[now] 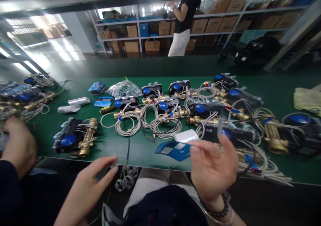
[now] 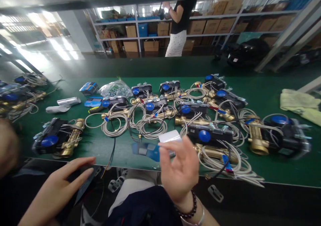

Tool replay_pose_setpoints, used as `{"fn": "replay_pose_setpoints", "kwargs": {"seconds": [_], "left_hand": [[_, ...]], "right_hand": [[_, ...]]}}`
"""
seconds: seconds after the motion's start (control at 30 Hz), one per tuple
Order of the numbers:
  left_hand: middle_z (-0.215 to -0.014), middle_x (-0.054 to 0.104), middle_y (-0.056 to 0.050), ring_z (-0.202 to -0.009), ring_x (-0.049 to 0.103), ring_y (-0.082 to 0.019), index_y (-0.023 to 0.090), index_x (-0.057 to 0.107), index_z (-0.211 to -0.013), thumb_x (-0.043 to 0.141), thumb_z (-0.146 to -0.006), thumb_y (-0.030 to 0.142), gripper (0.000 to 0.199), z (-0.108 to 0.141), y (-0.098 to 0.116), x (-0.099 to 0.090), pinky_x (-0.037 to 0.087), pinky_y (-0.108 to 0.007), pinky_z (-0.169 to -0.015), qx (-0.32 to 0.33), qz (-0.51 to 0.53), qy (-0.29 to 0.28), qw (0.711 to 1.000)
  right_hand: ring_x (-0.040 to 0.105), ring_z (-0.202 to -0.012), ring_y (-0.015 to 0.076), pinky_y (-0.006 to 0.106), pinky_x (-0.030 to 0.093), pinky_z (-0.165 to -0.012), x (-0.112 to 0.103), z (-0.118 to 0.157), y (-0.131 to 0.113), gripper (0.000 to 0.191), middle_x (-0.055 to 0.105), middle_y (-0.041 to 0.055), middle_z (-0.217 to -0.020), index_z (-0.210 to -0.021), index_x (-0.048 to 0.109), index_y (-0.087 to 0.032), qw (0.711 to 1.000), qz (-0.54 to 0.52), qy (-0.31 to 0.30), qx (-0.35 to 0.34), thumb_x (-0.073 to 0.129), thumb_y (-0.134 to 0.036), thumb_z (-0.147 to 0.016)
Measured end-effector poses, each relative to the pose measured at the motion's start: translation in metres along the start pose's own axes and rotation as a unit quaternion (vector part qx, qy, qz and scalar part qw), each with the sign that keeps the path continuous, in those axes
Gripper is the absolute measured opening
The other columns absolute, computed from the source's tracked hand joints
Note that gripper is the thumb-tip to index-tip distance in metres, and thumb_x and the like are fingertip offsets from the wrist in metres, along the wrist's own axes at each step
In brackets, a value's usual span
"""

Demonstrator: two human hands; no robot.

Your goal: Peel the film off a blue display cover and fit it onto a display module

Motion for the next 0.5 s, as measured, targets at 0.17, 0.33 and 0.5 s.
{"fn": "replay_pose_setpoints", "kwargs": {"seconds": [0.17,0.33,0.5], "left_hand": [[-0.064,0.07,0.0,-0.06,0.064,-0.012,0.023,0.075,-0.068,0.06,-0.075,0.025,0.017,-0.002,0.059,0.063,0.05,-0.016,-0.059,-0.014,0.197,-0.054,0.979],[-0.062,0.067,-0.001,-0.057,0.06,-0.012,0.017,0.071,-0.06,0.07,-0.072,0.03,0.018,-0.003,0.034,0.068,0.046,-0.017,-0.055,-0.121,0.26,-0.006,0.958],[-0.072,0.067,0.001,-0.069,0.061,-0.011,0.017,0.067,-0.072,0.076,-0.07,0.032,0.018,0.004,-0.002,0.056,0.05,-0.016,-0.068,-0.159,0.362,0.118,0.911]], "right_hand": [[0.066,-0.078,0.0142,0.025,0.057,-0.07,0.061,0.034,-0.063,0.03,0.071,0.0023,-0.085,-0.11,0.061,-0.022,0.934,0.009,-0.281,-0.219,0.055,-0.005,-0.086],[0.066,-0.082,0.0149,0.026,0.057,-0.071,0.063,0.036,-0.067,0.006,0.07,0.0054,-0.087,-0.092,0.06,-0.018,0.927,-0.018,-0.293,-0.231,0.055,-0.016,-0.093],[0.059,-0.095,0.0177,0.032,0.056,-0.074,0.017,0.01,-0.026,0.018,0.058,0.0042,-0.105,-0.098,0.064,-0.025,0.993,0.035,-0.073,-0.091,0.069,-0.016,-0.083]]}}
Point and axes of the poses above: each hand's wrist, its own z-axis away from the middle knuckle, its own x-axis out of the palm, y = z × x, the point moved 10 cm from there along -z, towards the middle knuckle
